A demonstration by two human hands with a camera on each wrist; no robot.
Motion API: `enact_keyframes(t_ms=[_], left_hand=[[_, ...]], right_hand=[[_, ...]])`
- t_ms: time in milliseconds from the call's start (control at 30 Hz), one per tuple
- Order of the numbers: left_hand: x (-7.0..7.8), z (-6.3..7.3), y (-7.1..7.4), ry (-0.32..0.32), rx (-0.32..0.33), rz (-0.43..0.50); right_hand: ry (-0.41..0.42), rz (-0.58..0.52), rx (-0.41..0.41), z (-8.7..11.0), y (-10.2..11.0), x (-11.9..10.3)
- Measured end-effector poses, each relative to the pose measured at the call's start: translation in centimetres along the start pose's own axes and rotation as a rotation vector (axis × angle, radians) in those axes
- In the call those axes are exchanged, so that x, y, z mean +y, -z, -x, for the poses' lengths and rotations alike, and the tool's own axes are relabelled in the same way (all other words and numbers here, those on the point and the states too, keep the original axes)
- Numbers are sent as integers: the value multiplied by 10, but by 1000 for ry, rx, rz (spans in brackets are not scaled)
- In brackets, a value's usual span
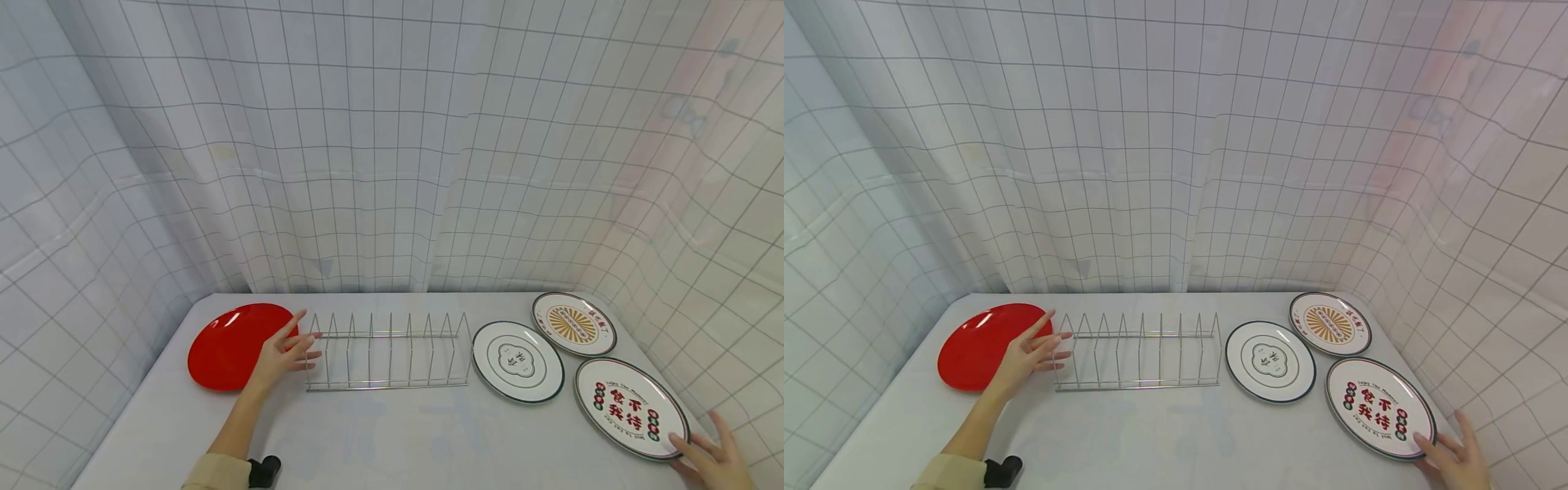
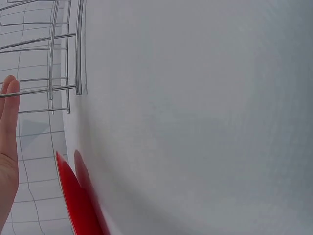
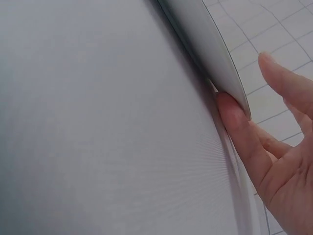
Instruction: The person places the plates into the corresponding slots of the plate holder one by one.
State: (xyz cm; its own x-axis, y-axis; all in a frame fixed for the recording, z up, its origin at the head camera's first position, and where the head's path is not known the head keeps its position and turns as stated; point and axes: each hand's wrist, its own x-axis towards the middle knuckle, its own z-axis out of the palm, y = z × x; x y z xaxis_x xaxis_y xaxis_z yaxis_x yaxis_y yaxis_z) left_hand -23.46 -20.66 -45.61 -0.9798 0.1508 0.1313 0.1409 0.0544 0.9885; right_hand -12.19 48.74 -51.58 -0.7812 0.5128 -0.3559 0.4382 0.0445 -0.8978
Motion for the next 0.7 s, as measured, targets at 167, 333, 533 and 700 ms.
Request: enact_keyframes(t_ms=[167,333,533,700], left_hand=[[1,-2,-5,12,0,-27],[1,-1,-8,46,7,-24],[-1,-1,-7,63,-9,-17],[-5,0,-3,77,-10,-45]], right_hand=[[29,59,-29,-4,0,-1],[45,144,-70,-6,4,-3],[-52,10,-162,-3,6,-5],[-92,-194,-145,1,3,-3]])
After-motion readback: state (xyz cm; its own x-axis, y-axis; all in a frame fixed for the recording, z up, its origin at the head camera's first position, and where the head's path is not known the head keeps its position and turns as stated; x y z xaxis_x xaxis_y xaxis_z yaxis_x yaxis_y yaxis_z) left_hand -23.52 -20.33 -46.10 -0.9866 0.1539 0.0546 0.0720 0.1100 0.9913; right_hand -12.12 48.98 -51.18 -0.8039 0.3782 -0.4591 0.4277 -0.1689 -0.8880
